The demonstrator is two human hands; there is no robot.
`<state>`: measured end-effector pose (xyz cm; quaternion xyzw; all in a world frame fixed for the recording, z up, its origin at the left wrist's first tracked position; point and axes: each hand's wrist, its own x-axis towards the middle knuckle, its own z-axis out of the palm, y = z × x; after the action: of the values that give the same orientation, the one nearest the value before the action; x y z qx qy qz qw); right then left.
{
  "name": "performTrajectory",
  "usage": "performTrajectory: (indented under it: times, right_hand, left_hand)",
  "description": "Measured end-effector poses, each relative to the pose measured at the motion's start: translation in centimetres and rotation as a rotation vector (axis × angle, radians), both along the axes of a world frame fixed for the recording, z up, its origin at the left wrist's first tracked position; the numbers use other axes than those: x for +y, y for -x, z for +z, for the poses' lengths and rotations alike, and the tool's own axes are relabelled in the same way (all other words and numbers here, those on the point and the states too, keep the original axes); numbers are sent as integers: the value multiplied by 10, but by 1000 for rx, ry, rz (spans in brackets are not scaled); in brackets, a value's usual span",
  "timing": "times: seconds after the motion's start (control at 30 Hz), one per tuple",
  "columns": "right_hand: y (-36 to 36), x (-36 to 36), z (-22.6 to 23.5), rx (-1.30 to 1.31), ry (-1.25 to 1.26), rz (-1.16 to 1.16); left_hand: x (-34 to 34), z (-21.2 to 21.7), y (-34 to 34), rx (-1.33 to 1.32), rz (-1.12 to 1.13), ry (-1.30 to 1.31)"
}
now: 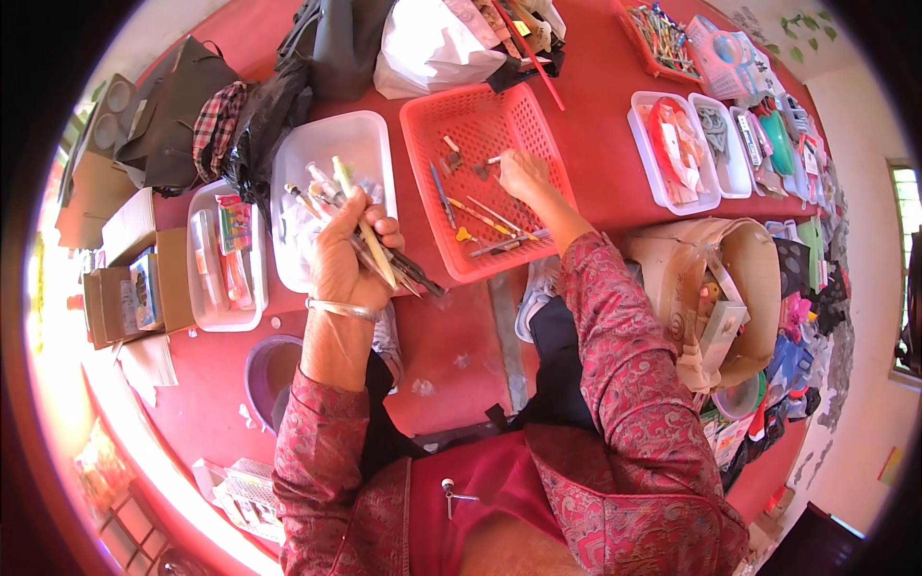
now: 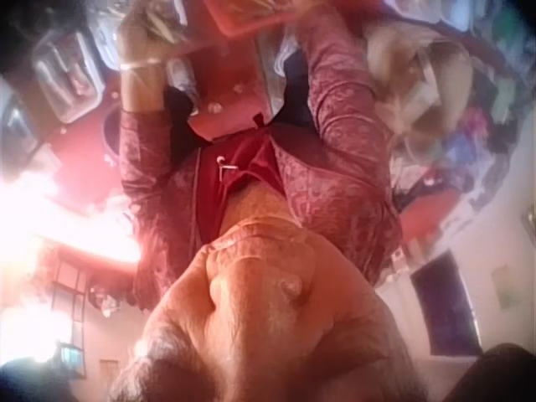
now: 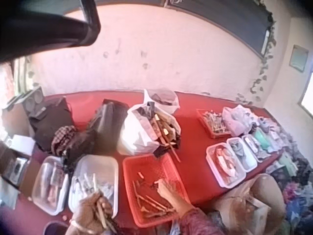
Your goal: The person sorts through a red plastic basket filled with various pens and markers. They pick up items individually, inspect them, and transfer them into a white plastic container on the table. The process involves repetitive picking, checking, and placing of stationery items.
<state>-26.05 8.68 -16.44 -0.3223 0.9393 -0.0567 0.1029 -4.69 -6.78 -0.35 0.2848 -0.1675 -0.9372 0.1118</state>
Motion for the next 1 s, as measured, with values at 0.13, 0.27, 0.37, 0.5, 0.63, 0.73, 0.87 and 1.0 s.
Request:
performTrajectory:
  times: [0.13,0.27,0.37,0.5,0.63,0.73,0.87,1.0]
  right_hand:
    - [7,-12,-31,186,153,102]
    - [13,-16,-46,142,70,125]
    - [10,-13,-43,142,61,127]
    - [9,-20,-28,12,96,-76]
    - [39,-10,-41,-168,583,-186]
    - [36,-19,-10,-858,900,-454]
    - [39,-18,38,-1326,1059,-524]
    - [43,-18,60,-1499,1212,-385]
  left_hand:
    - [5,2,-3,0,-79,118]
    - [8,-1,-5,74,-195,232]
    - [13,6,-7,73,-250,224]
    - [14,7,-10,76,-264,285]
    - [18,9,-7,83,-290,298]
    - [16,8,-10,95,-310,300]
    - [20,7,-6,141,-349,247]
    - [15,3,-1,50,-224,187]
